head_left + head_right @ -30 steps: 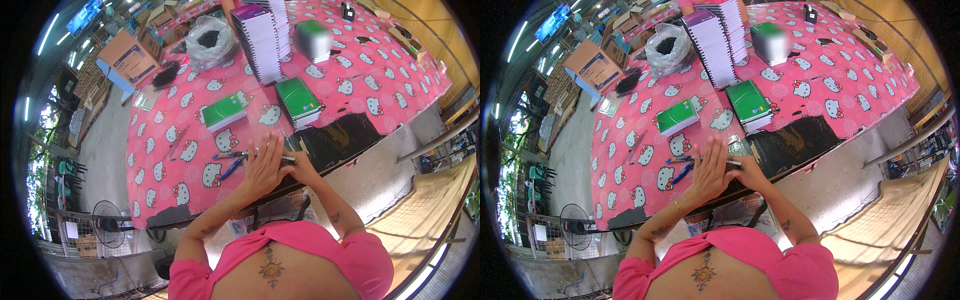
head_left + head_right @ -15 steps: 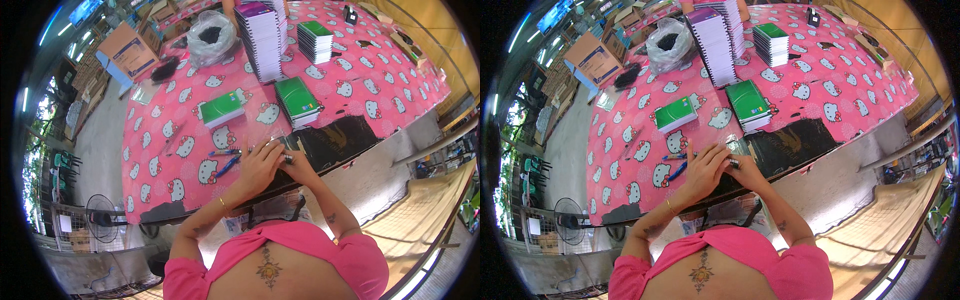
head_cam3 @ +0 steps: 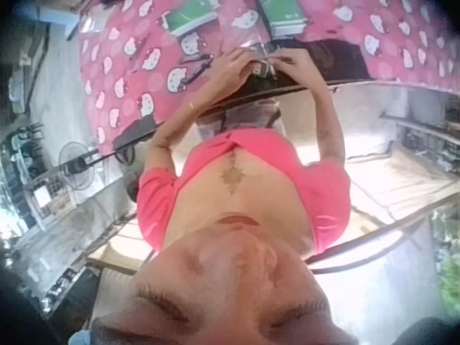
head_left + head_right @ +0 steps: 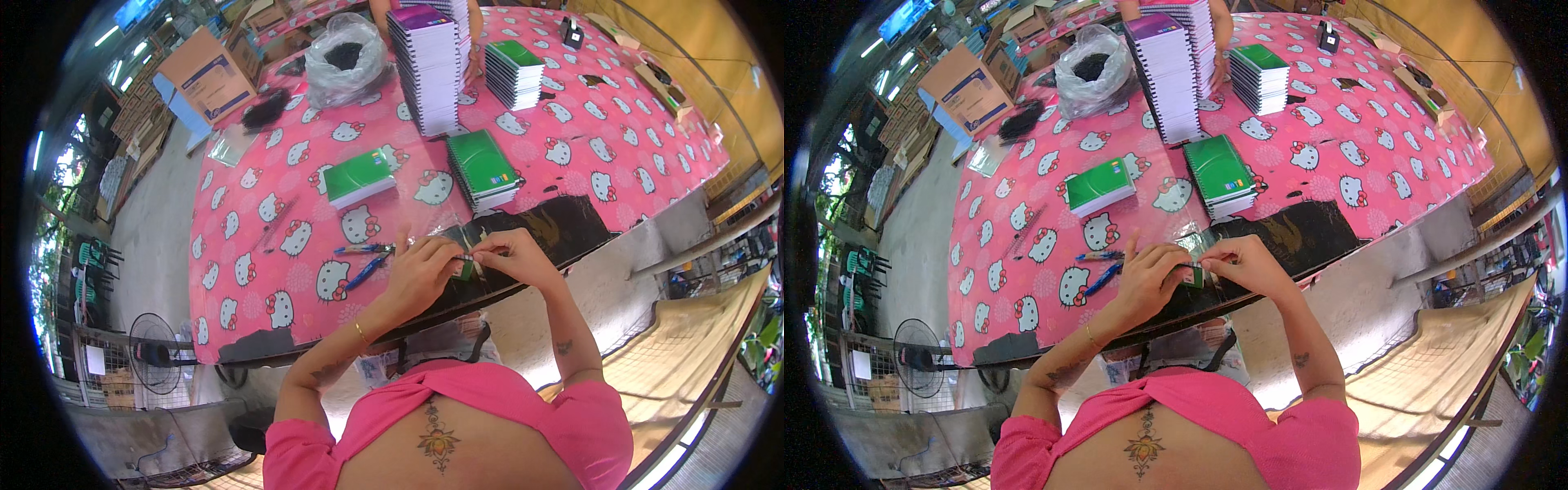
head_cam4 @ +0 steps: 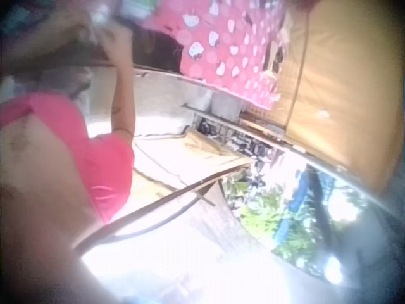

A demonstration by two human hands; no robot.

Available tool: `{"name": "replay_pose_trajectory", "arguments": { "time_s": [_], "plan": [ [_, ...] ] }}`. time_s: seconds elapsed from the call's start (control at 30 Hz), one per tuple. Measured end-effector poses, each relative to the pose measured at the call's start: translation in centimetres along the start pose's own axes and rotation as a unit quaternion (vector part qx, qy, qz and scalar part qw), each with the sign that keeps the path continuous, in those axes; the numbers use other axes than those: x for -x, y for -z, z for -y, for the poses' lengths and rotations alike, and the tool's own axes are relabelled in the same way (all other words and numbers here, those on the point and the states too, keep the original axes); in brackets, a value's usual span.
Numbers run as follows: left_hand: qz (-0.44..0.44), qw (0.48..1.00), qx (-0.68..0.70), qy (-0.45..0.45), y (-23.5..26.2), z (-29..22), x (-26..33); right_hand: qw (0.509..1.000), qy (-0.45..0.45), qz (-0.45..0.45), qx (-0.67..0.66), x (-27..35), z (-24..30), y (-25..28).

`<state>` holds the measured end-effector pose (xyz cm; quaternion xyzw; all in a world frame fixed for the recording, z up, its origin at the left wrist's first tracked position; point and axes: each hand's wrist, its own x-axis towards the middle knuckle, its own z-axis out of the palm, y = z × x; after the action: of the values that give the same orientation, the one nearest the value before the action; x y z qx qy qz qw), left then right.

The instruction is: The person trims the excess plastic spiral from green notebooks using pliers and stacks them on a table.

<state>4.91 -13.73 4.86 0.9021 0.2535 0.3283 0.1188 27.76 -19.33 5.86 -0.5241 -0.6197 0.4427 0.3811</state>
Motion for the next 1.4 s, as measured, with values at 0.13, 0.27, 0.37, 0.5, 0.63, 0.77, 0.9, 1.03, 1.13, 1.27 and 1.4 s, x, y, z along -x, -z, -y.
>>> {"name": "replay_pose_trajectory", "arguments": {
  "time_s": [0.13,0.27,0.37,0.5,0.63,0.77,0.9,1.03,1.13,1.27,1.4],
  "plan": [
    [-0.007,1.000,0.006,-0.018,0.1,0.3,-0.1,0.999,0.031,-0.007,0.009,-0.2,-0.3,-0.5],
    [-0.008,0.999,-0.019,-0.047,0.2,-0.4,0.0,0.985,0.086,-0.109,0.101,0.1,0.4,-3.1],
    [-0.035,0.998,-0.018,-0.058,-0.1,-0.5,0.0,0.968,0.086,-0.204,0.121,0.7,0.3,-4.4],
    [-0.056,0.997,0.002,-0.049,0.2,0.2,-0.1,0.976,0.062,-0.185,-0.099,1.2,-0.8,-4.7],
    [-0.056,0.998,0.030,-0.019,1.3,0.4,0.0,0.980,0.078,-0.177,0.037,1.6,-0.5,-5.7],
    [-0.026,0.994,-0.054,0.088,5.1,4.4,2.7,0.919,0.198,-0.279,0.193,1.7,-1.6,-6.1],
    [0.079,0.968,-0.224,0.085,6.6,7.8,7.8,0.898,0.218,-0.177,0.338,1.6,-3.1,-8.3],
    [0.078,0.976,-0.027,0.203,6.8,6.1,6.4,0.901,0.208,-0.167,0.344,1.4,-3.6,-8.5],
    [0.071,0.869,0.280,0.403,6.6,7.0,5.0,0.905,0.208,-0.170,0.330,1.3,-3.2,-8.5],
    [0.182,0.662,0.513,0.515,6.7,7.1,3.1,0.908,0.207,-0.164,0.326,1.2,-2.9,-8.4],
    [0.198,0.628,0.532,0.532,6.0,8.1,2.5,0.909,0.204,-0.167,0.324,1.2,-3.0,-8.5]
  ]
}}
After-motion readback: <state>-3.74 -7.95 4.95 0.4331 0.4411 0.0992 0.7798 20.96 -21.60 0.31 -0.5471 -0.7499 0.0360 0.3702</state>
